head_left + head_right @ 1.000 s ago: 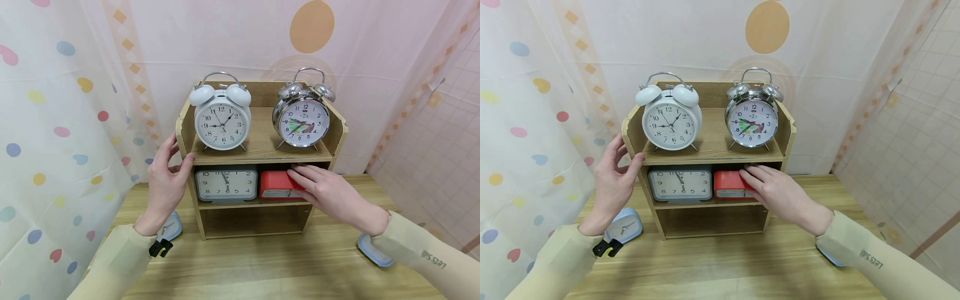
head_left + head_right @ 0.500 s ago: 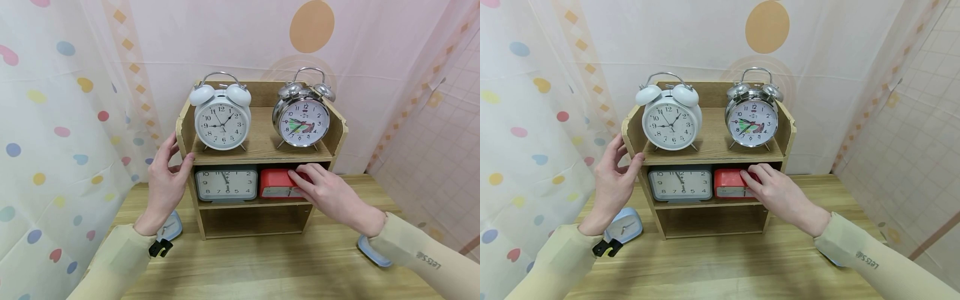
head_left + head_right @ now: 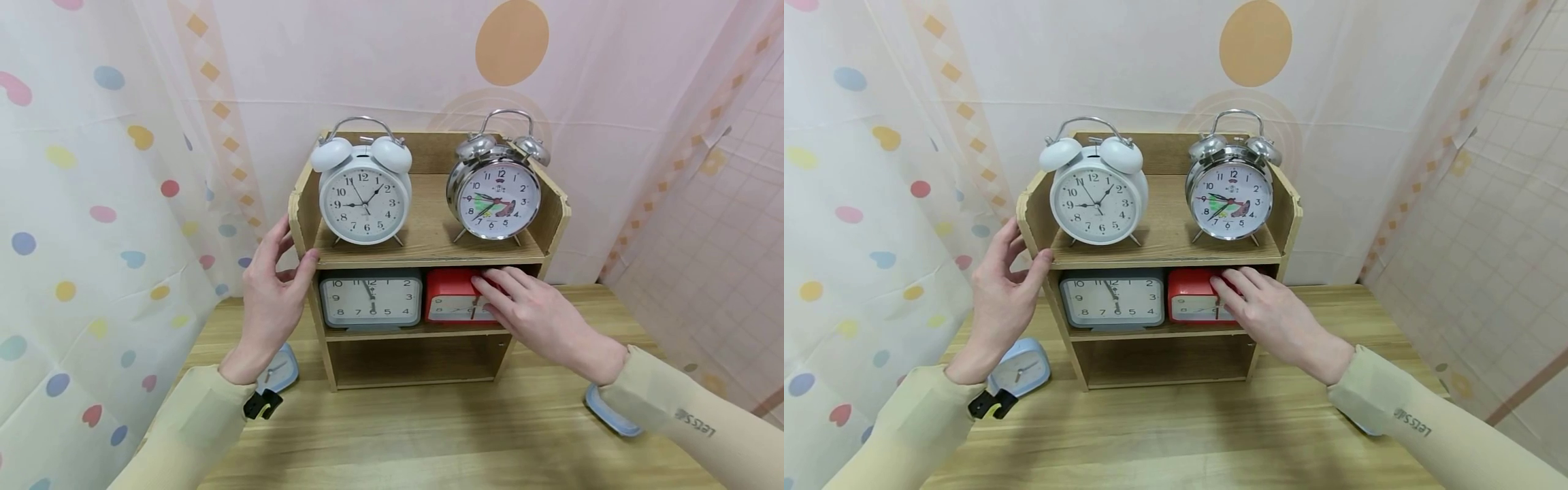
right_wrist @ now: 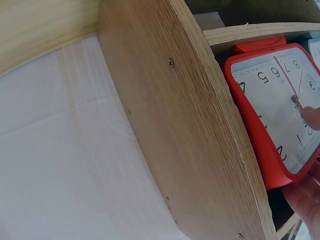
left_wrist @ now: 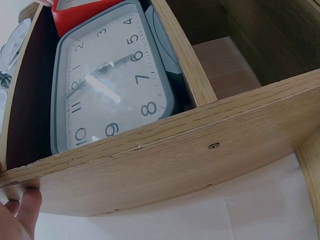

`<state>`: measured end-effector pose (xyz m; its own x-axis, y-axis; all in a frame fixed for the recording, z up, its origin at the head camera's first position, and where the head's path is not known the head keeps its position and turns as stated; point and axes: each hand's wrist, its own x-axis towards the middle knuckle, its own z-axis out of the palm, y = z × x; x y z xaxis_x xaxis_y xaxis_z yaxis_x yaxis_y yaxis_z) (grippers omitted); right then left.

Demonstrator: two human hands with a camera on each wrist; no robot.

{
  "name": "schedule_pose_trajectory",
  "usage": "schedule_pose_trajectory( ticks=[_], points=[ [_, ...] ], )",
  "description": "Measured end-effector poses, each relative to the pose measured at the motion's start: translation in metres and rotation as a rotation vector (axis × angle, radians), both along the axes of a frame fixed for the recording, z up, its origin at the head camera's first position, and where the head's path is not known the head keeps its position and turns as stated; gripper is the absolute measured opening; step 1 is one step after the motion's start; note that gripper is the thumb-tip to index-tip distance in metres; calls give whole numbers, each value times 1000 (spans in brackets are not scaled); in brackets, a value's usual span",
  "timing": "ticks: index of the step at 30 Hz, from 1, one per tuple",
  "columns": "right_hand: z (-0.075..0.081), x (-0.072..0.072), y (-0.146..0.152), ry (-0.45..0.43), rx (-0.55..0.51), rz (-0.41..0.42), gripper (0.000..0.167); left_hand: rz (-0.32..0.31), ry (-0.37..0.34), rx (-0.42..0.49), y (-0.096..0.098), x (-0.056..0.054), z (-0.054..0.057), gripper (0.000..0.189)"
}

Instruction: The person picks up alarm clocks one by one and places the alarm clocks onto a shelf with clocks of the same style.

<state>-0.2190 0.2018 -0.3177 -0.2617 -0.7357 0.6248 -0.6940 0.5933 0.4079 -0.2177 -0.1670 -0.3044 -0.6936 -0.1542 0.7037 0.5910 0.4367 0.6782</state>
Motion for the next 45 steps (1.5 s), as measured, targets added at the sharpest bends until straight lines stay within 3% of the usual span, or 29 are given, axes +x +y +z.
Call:
schedule_pose_trajectory(
  ticks=[18, 45],
  points=[
    [-2, -8, -1, 20, 47, -80, 51, 4, 3, 4, 0, -1, -1, 59],
    [-3, -20, -1, -101, -2, -123, 43, 11, 1, -7, -1, -1, -1, 59]
  ],
)
